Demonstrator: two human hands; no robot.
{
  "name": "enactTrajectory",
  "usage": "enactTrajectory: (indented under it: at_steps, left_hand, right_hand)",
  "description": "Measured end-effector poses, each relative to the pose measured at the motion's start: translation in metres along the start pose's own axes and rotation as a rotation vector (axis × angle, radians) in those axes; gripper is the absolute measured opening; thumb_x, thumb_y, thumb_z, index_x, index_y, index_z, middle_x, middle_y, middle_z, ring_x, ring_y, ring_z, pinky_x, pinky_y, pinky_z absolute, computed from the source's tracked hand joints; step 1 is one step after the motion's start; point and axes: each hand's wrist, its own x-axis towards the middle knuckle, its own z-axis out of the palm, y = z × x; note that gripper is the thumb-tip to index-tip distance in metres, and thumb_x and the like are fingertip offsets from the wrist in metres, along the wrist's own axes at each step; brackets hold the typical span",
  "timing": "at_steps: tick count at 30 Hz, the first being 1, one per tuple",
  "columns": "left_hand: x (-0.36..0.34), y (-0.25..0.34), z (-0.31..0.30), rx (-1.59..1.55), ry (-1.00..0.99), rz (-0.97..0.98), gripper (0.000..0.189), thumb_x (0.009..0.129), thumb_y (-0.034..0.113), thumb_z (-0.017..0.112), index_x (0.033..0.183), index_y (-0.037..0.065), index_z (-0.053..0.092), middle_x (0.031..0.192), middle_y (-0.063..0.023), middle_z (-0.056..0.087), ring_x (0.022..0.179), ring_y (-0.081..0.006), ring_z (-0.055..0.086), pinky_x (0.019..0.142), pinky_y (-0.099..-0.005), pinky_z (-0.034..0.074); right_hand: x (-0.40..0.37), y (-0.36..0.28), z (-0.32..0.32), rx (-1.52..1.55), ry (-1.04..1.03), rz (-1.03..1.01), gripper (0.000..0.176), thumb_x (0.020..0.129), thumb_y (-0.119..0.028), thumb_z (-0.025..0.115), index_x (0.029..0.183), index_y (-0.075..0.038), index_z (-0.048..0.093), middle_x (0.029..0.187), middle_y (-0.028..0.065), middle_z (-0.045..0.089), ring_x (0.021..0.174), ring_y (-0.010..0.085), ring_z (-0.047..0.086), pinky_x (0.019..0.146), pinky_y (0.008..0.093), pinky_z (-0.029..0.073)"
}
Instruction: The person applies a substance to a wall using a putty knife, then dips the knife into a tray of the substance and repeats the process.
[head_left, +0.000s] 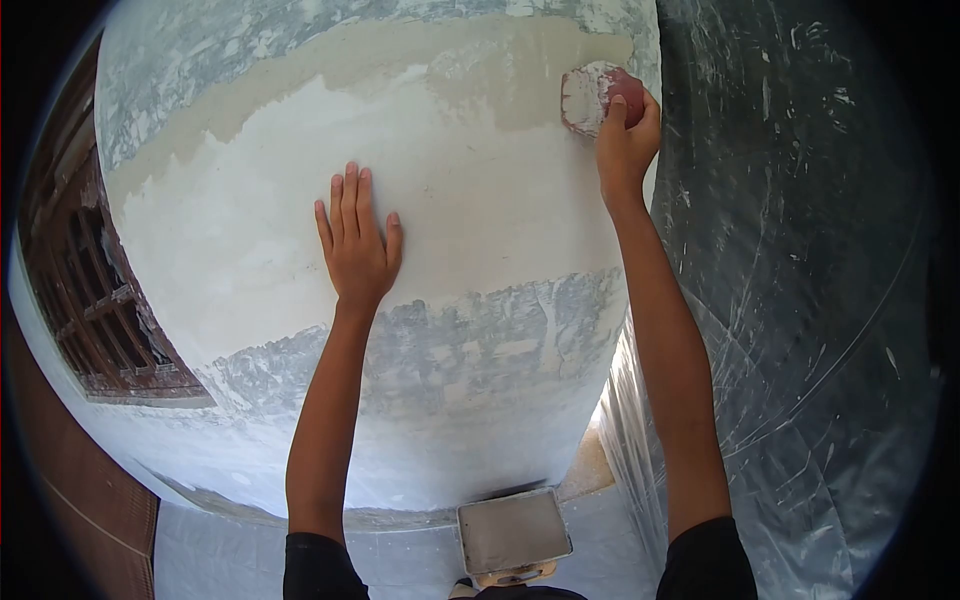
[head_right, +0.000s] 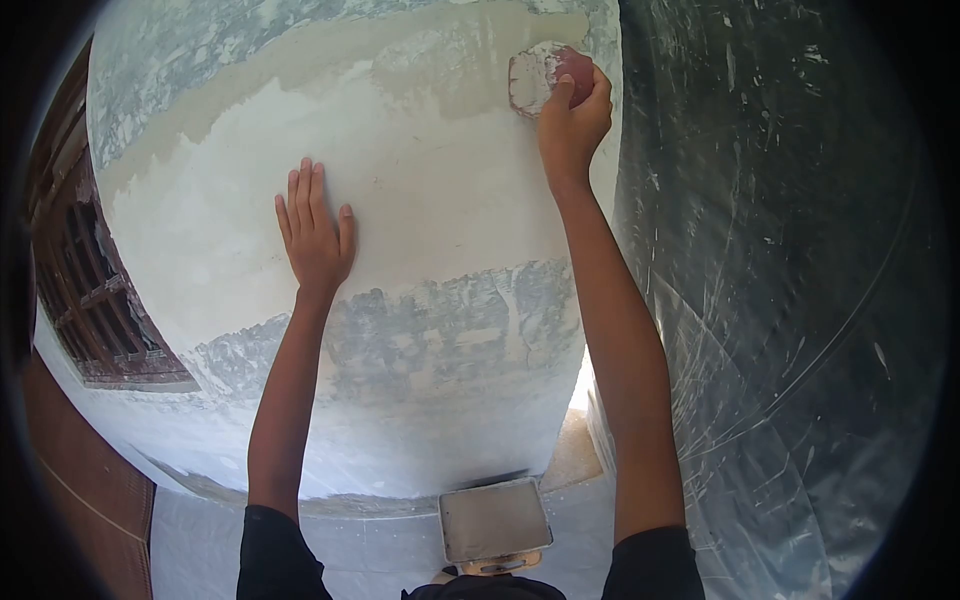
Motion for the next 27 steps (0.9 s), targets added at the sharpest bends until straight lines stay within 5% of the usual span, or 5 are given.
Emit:
enactTrajectory:
  at_steps: [3,5,11,17,27]
  left_hand:
    - [0.000,0.000,0.000,-0.005,0.003,-0.001,0.062,0.099,0.023,0.051,0.157,0.005,0.038,0.163,-0.0114,0.039,0.154,-0.0284,0.031,0.126,-0.0520,0.017]
    - [0.001,0.000,0.001,-0.007,0.010,-0.001,0.062,0.099,0.023,0.051,0.156,0.005,0.038,0.163,-0.0115,0.039,0.153,-0.0286,0.031,0.126,-0.0521,0.017]
    - [-0.001,0.000,0.000,0.001,0.007,0.002,0.062,0.099,0.022,0.052,0.156,0.005,0.038,0.163,-0.0116,0.039,0.153,-0.0287,0.031,0.126,-0.0522,0.018]
    - [-0.001,0.000,0.000,0.001,-0.002,-0.003,0.062,0.099,0.023,0.051,0.157,0.005,0.038,0.163,-0.0110,0.038,0.154,-0.0284,0.030,0.126,-0.0522,0.018]
    - [0.001,0.001,0.000,0.021,0.034,-0.019,0.058,0.097,0.025,0.055,0.152,0.006,0.048,0.159,-0.0094,0.046,0.150,-0.0268,0.039,0.125,-0.0503,0.022]
  right_hand:
    - [-0.015,-0.005,0.000,0.169,-0.144,-0.052,0.041,0.100,-0.016,0.058,0.137,0.002,0.054,0.119,0.0176,0.061,0.112,0.0301,0.063,0.102,0.0407,0.048]
    - [-0.024,-0.001,-0.001,-0.093,-0.308,-0.145,0.041,0.100,-0.017,0.060,0.138,-0.002,0.055,0.121,0.0175,0.060,0.111,0.0289,0.063,0.101,0.0415,0.048]
    - [-0.005,-0.004,-0.006,0.002,0.036,0.012,0.040,0.101,-0.015,0.058,0.137,0.003,0.053,0.120,0.0165,0.064,0.112,0.0278,0.063,0.102,0.0392,0.048]
    - [-0.015,0.001,0.020,0.043,-0.290,0.002,0.044,0.101,-0.026,0.061,0.140,-0.008,0.057,0.120,0.0142,0.056,0.111,0.0242,0.056,0.110,0.0406,0.035]
    - [-0.010,-0.008,0.030,-0.113,-0.368,-0.022,0.045,0.100,-0.029,0.060,0.140,-0.010,0.057,0.120,0.0146,0.055,0.113,0.0256,0.052,0.113,0.0433,0.026]
